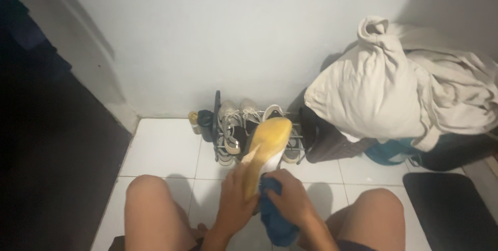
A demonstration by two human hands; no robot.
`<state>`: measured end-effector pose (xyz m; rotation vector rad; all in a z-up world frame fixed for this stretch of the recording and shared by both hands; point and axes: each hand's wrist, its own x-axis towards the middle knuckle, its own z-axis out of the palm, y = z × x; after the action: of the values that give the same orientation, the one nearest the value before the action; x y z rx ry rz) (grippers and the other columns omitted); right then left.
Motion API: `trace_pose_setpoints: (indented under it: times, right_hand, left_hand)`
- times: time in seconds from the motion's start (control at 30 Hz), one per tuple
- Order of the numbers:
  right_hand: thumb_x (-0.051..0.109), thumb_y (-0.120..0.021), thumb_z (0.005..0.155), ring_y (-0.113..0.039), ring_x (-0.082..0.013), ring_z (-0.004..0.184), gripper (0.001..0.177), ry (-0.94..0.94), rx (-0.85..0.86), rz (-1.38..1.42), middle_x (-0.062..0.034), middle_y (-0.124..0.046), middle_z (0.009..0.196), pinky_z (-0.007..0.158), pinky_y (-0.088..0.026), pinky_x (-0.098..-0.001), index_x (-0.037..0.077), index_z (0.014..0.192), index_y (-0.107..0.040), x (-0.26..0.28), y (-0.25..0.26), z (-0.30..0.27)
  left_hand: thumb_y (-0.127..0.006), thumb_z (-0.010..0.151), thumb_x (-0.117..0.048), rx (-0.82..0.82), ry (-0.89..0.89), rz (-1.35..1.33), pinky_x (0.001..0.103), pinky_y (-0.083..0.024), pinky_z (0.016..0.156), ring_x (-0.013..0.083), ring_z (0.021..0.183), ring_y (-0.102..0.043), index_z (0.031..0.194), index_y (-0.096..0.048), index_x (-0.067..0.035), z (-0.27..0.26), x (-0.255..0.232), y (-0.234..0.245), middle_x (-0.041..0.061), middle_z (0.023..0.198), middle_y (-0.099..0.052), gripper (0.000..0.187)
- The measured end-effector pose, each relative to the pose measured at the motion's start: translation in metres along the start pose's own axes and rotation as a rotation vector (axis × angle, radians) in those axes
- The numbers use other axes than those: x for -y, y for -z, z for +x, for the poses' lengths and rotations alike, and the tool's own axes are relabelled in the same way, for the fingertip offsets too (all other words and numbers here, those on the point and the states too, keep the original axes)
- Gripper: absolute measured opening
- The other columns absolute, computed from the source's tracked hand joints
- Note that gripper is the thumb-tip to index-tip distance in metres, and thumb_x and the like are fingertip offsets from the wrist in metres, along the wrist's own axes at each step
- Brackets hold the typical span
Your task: The person sits on the floor and wipes a black and white sneaker with a blue cloth. They rotate the shoe to clean the sole, sides, and upper parts. The person continues to wipe the shoe thoroughly.
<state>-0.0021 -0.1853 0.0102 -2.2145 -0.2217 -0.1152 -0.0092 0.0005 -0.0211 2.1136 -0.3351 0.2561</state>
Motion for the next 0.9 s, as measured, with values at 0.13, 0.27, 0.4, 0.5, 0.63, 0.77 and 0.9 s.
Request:
trace_pose_setpoints:
  times: [0.13, 0.27, 0.4, 0.5, 0.63, 0.77, 0.9]
  right_hand:
    - [0.009, -0.078, 0.075, -0.067, -0.0368, 0.105, 0.035, 0.065, -0.374, -0.03, -0.0167, -0.071, 0.11, 0.091, -0.052, -0.0415, 0.004, 0.108, -0.068, -0.011, 0.001, 0.015]
    - [0.009, -0.076, 0.079, -0.065, -0.0379, 0.107, 0.034, -0.009, -0.436, -0.075, -0.0188, -0.067, 0.113, 0.091, -0.052, -0.0418, 0.004, 0.112, -0.068, -0.015, 0.009, 0.026]
    - [0.006, -0.073, 0.08, -0.065, -0.037, 0.109, 0.033, 0.075, -0.293, -0.009, -0.0173, -0.069, 0.113, 0.093, -0.051, -0.0416, 0.005, 0.113, -0.067, -0.015, -0.008, 0.021]
    - [0.005, -0.072, 0.079, -0.066, -0.0359, 0.106, 0.035, 0.069, -0.102, 0.035, -0.0156, -0.068, 0.109, 0.09, -0.052, -0.0401, 0.006, 0.113, -0.066, -0.011, -0.02, 0.008]
    - [0.006, -0.074, 0.076, -0.068, -0.0347, 0.103, 0.035, 0.041, -0.069, 0.036, -0.0138, -0.068, 0.107, 0.09, -0.054, -0.0391, 0.008, 0.111, -0.068, -0.006, -0.026, 0.007]
    - [0.007, -0.074, 0.077, -0.065, -0.0383, 0.104, 0.033, 0.028, -0.302, -0.116, -0.0155, -0.065, 0.11, 0.088, -0.052, -0.0426, 0.008, 0.11, -0.068, -0.002, -0.025, 0.035]
    - [0.006, -0.072, 0.078, -0.065, -0.0387, 0.102, 0.031, 0.034, -0.491, -0.134, -0.0161, -0.065, 0.11, 0.087, -0.052, -0.0444, 0.007, 0.109, -0.069, 0.007, -0.008, 0.063]
  left_hand:
    - [-0.078, 0.082, -0.016, -0.002, 0.081, -0.022, 0.05, -0.034, 0.109, 0.0455, 0.131, -0.041, 0.147, -0.042, -0.01, -0.001, -0.003, -0.007, 0.023, 0.145, -0.043, 0.075]
    - [-0.079, 0.079, -0.018, -0.013, 0.175, -0.046, 0.048, -0.036, 0.11, 0.0436, 0.132, -0.042, 0.143, -0.045, -0.012, 0.0, -0.001, -0.013, 0.021, 0.143, -0.044, 0.074]
    - [-0.078, 0.076, -0.014, -0.043, 0.057, 0.031, 0.051, -0.035, 0.109, 0.0464, 0.133, -0.041, 0.144, -0.045, -0.01, -0.002, 0.007, -0.011, 0.023, 0.144, -0.044, 0.075]
    - [-0.077, 0.076, -0.014, -0.032, 0.066, 0.098, 0.051, -0.035, 0.107, 0.0454, 0.133, -0.043, 0.143, -0.046, -0.012, -0.002, 0.01, -0.006, 0.021, 0.145, -0.045, 0.074]
    - [-0.078, 0.077, -0.018, -0.003, 0.178, 0.037, 0.051, -0.036, 0.106, 0.0461, 0.128, -0.043, 0.145, -0.041, -0.011, -0.003, 0.01, -0.001, 0.022, 0.146, -0.042, 0.077]
    - [-0.077, 0.081, -0.02, -0.013, 0.213, -0.024, 0.05, -0.036, 0.108, 0.0442, 0.131, -0.043, 0.143, -0.044, -0.013, -0.003, 0.009, -0.005, 0.02, 0.147, -0.045, 0.071]
    - [-0.079, 0.081, -0.02, -0.038, 0.215, -0.081, 0.048, -0.034, 0.111, 0.0419, 0.134, -0.043, 0.145, -0.042, -0.008, -0.008, 0.021, -0.013, 0.022, 0.144, -0.046, 0.075]
